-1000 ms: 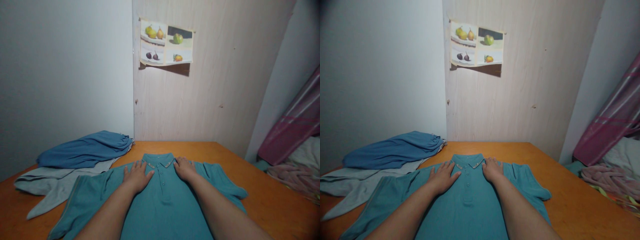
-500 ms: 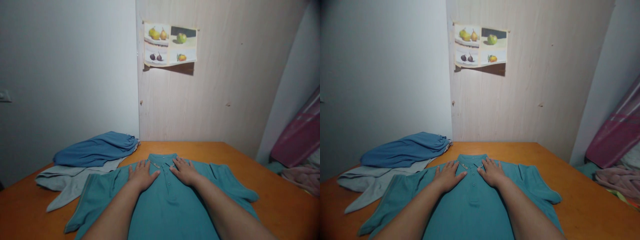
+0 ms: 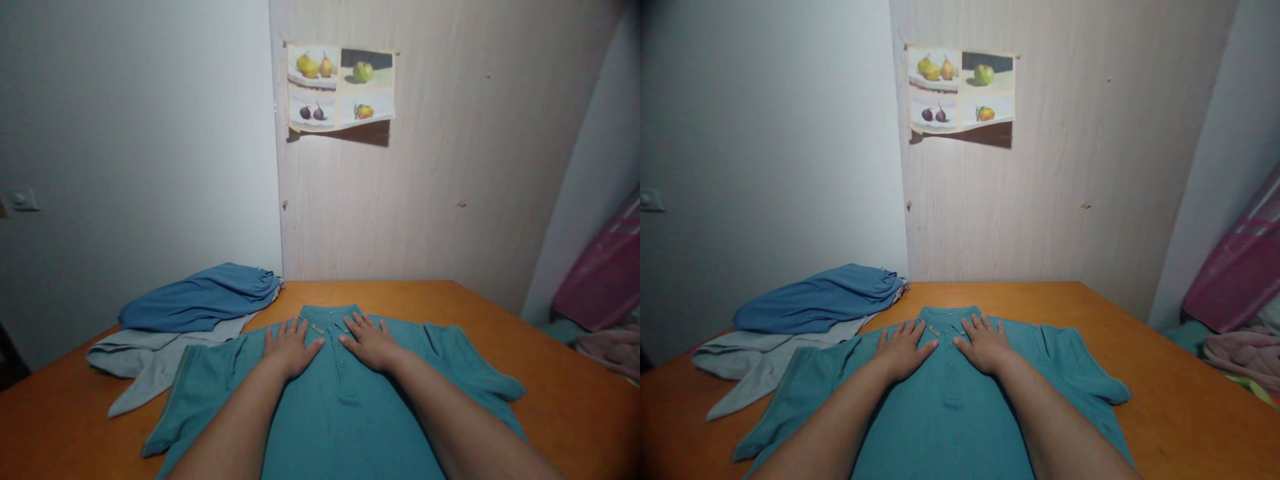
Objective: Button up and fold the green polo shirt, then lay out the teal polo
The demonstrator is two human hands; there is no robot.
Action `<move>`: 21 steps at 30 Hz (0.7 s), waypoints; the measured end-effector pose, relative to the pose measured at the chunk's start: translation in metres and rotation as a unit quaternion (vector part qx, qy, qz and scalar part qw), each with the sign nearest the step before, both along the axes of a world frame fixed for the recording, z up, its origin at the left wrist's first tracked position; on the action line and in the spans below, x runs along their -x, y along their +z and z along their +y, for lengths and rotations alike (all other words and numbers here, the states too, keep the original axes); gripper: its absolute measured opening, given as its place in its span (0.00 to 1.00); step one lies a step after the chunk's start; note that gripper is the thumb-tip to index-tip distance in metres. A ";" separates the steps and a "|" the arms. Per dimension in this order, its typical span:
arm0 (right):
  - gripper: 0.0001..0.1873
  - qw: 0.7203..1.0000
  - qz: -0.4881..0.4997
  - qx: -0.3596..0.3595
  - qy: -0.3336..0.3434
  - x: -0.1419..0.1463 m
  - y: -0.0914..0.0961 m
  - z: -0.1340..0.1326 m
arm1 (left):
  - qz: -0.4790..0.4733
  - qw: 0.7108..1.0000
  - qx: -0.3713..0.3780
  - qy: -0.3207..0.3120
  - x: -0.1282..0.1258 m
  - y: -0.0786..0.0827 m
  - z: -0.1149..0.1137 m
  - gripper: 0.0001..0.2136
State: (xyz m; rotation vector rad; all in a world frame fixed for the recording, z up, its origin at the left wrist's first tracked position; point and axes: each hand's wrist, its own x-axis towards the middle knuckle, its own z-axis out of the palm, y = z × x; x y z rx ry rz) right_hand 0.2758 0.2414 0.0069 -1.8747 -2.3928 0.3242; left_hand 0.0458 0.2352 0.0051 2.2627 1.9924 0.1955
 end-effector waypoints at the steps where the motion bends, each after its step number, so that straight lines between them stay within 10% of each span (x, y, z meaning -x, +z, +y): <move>1: 0.44 1.000 0.001 -0.001 0.000 0.000 0.000 0.000 | 0.002 1.000 0.000 -0.001 0.000 0.000 0.000 0.44; 21: 0.43 1.000 0.007 0.000 -0.016 -0.001 0.003 -0.001 | 0.016 0.999 -0.037 -0.016 -0.001 0.009 -0.004 0.38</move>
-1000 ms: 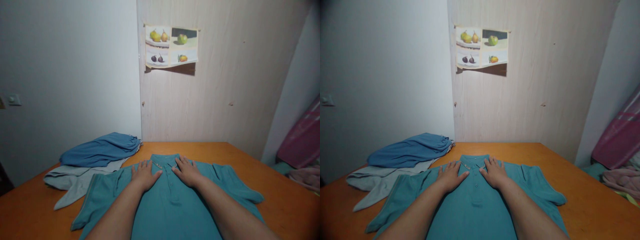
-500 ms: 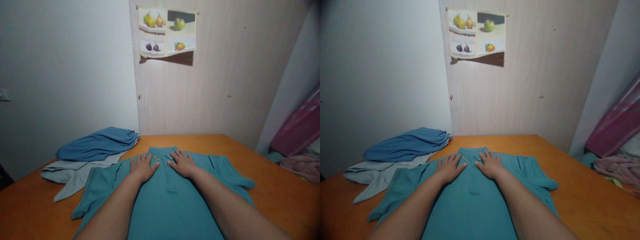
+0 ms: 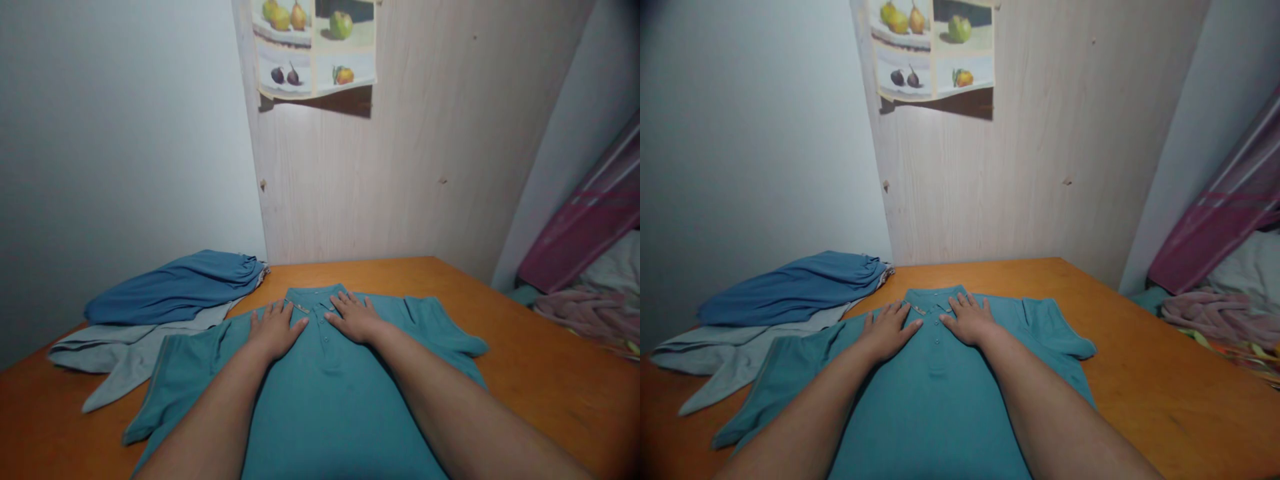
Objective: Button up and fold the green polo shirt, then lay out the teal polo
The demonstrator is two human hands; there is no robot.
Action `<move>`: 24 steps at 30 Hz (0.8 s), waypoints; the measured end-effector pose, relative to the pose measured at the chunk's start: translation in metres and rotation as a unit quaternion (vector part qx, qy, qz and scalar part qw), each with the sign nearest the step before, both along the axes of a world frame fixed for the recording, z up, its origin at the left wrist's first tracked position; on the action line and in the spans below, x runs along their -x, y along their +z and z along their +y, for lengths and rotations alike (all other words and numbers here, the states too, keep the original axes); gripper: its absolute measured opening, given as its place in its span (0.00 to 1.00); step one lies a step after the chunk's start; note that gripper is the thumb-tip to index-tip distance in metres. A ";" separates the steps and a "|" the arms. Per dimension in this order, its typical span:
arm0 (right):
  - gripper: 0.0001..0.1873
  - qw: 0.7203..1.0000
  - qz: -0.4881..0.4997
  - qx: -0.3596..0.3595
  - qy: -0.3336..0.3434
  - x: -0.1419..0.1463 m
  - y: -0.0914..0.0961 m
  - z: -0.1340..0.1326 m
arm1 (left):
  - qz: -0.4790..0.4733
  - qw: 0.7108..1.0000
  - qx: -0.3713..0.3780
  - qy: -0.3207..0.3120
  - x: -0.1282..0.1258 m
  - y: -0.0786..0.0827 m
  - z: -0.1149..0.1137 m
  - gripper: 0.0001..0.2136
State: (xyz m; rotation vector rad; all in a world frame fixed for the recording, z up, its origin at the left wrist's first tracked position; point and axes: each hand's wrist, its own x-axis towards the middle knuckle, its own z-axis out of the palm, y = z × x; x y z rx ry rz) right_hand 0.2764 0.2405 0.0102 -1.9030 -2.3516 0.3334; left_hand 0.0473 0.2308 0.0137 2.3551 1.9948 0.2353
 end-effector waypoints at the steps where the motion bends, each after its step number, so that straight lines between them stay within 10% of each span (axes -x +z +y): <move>1: 0.44 1.000 0.002 0.001 0.001 0.000 0.000 0.000 | -0.003 1.000 -0.018 -0.008 -0.001 0.002 -0.002 0.35; 5: 0.44 1.000 0.014 -0.002 0.007 0.000 0.001 -0.001 | -0.038 0.992 -0.070 -0.093 -0.009 0.009 -0.009 0.28; 9: 0.43 1.000 0.018 -0.006 0.005 0.000 0.000 0.000 | -0.051 0.986 -0.009 -0.159 -0.017 0.006 -0.015 0.42; 24: 0.42 1.000 0.021 -0.009 -0.003 0.001 0.000 -0.001 | -0.031 0.989 0.082 -0.120 -0.019 0.005 -0.017 0.51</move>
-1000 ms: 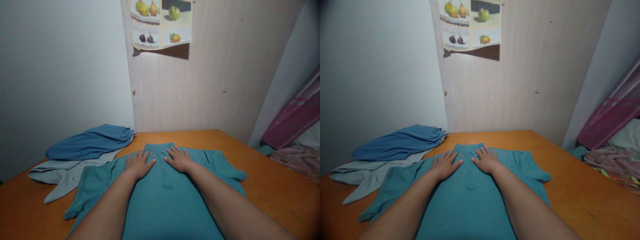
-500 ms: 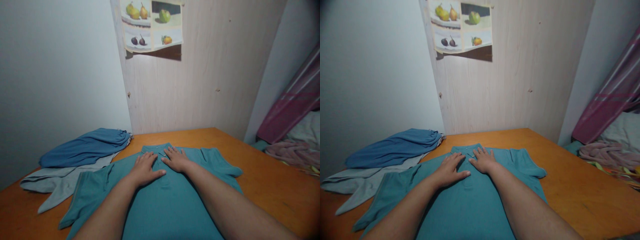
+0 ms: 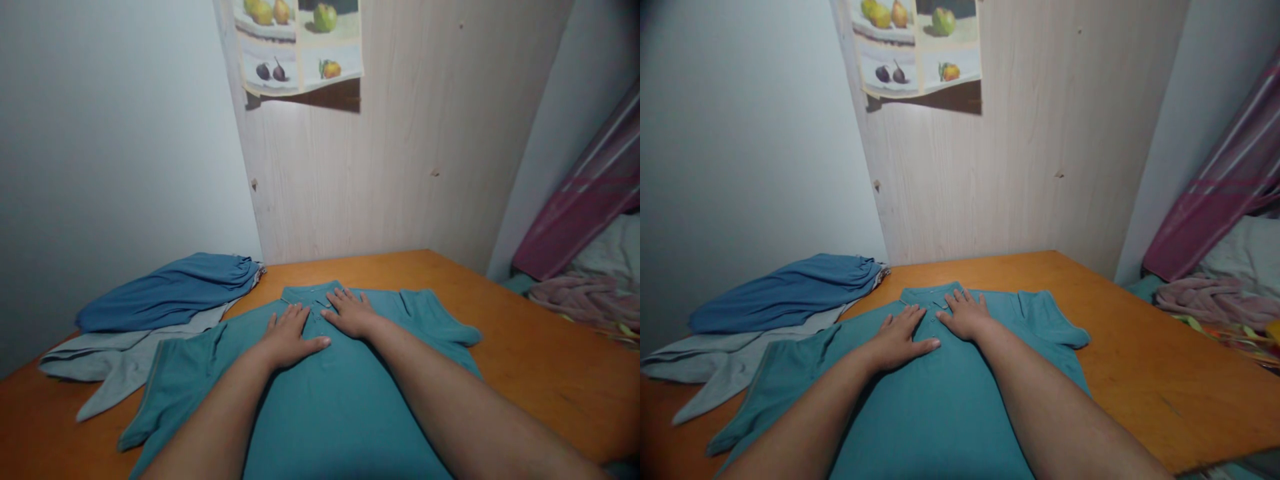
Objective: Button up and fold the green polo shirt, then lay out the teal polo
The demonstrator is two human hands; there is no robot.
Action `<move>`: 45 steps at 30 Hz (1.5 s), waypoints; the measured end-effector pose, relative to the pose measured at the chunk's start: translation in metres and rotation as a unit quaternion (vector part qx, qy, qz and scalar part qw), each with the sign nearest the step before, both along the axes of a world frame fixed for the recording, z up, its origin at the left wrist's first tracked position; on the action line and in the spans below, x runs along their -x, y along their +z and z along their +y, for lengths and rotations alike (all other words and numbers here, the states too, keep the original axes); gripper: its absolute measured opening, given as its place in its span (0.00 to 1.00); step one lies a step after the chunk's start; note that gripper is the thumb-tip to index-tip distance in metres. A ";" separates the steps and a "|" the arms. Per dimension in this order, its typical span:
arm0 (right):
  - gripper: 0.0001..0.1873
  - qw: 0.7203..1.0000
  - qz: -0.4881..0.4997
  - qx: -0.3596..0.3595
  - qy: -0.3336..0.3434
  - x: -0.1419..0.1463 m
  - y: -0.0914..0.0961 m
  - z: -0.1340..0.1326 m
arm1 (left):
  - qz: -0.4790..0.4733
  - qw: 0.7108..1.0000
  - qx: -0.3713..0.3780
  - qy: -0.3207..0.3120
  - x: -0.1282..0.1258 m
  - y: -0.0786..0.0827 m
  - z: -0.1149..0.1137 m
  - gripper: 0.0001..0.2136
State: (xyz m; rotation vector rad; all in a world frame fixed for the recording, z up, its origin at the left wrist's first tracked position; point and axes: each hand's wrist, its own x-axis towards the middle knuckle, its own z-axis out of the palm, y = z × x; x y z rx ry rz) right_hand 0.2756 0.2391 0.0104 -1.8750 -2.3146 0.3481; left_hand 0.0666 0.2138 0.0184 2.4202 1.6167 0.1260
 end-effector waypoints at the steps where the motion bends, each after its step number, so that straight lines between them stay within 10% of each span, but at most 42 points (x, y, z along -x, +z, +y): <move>1: 0.42 1.000 0.002 -0.002 0.000 0.000 0.000 0.000 | 0.005 1.000 0.000 0.012 0.001 -0.002 0.001 0.50; 6: 0.43 1.000 0.000 -0.001 0.002 0.000 0.000 0.001 | -0.011 0.997 -0.042 0.056 0.005 -0.002 0.006 0.44; 16: 0.42 0.999 0.026 -0.028 0.004 -0.001 -0.006 0.004 | -0.061 0.984 -0.155 -0.057 0.000 0.004 0.004 0.28; 25: 0.17 0.984 0.080 -0.143 0.072 0.010 0.003 -0.006 | -0.040 0.990 -0.136 0.002 0.005 -0.007 0.008 0.35; 45: 0.27 0.997 0.020 -0.057 0.054 0.016 0.003 -0.009 | -0.022 0.998 -0.051 0.009 0.002 -0.005 0.005 0.54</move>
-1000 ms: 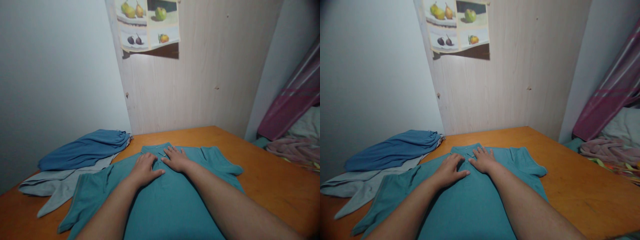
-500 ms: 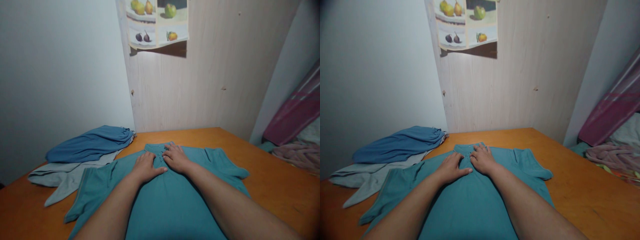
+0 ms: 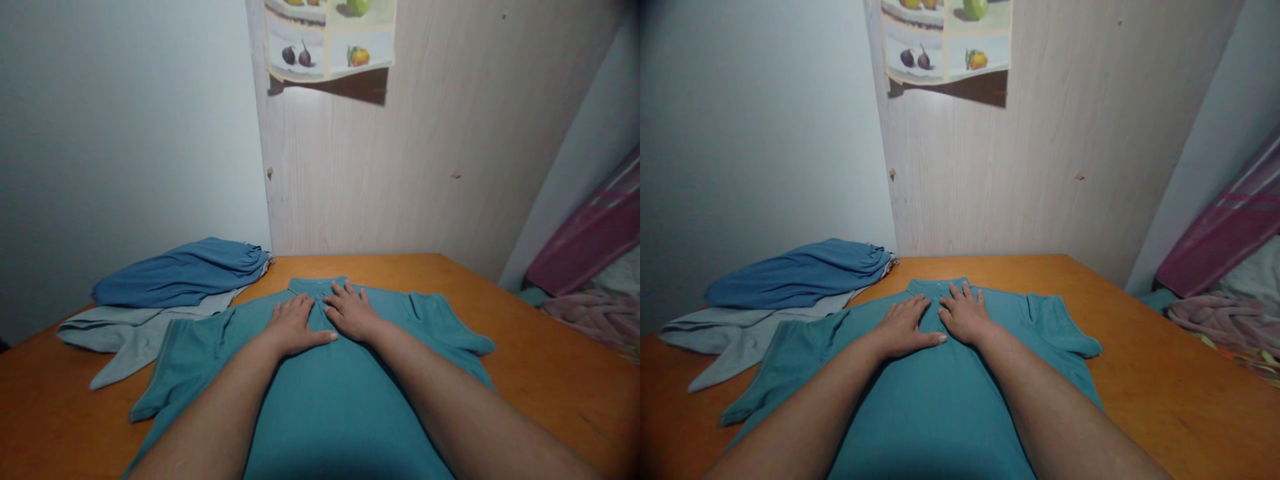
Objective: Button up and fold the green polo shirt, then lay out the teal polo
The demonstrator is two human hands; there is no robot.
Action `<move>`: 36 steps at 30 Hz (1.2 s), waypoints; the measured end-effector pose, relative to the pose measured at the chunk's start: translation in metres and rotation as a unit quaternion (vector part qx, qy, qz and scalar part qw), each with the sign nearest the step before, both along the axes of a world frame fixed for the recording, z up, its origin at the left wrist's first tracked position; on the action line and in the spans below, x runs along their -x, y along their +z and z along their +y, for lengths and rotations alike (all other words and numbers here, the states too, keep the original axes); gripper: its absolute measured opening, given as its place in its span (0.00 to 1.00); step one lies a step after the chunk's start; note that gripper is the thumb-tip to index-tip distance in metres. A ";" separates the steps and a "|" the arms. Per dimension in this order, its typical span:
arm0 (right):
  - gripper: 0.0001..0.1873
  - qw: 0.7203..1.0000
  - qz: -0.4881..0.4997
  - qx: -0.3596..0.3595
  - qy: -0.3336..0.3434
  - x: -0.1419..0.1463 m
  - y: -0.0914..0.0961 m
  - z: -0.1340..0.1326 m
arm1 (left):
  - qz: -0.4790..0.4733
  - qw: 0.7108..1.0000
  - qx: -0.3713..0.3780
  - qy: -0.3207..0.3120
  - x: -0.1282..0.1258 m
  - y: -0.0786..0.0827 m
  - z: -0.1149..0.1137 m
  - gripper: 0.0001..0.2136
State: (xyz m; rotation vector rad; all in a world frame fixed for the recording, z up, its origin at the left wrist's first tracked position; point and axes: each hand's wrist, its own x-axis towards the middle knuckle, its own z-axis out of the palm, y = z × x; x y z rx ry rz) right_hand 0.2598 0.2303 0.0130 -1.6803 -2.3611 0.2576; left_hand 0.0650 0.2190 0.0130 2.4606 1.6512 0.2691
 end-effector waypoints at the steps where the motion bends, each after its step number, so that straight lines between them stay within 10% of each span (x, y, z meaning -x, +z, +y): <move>1: 0.27 1.000 -0.001 -0.001 -0.001 0.000 -0.001 0.000 | 0.003 1.000 0.010 -0.001 0.000 0.000 0.000 0.55; 10: 0.28 0.998 0.013 -0.058 -0.020 -0.002 0.000 0.001 | 0.012 0.999 0.035 -0.008 0.003 0.001 0.000 0.56; 19: 0.37 0.999 -0.015 0.041 0.016 -0.002 -0.009 0.002 | -0.005 0.999 0.048 -0.004 0.001 0.005 -0.005 0.54; 36: 0.41 0.998 -0.035 0.049 -0.004 0.000 -0.012 0.005 | 0.032 0.977 0.002 0.211 0.034 -0.010 0.021 0.46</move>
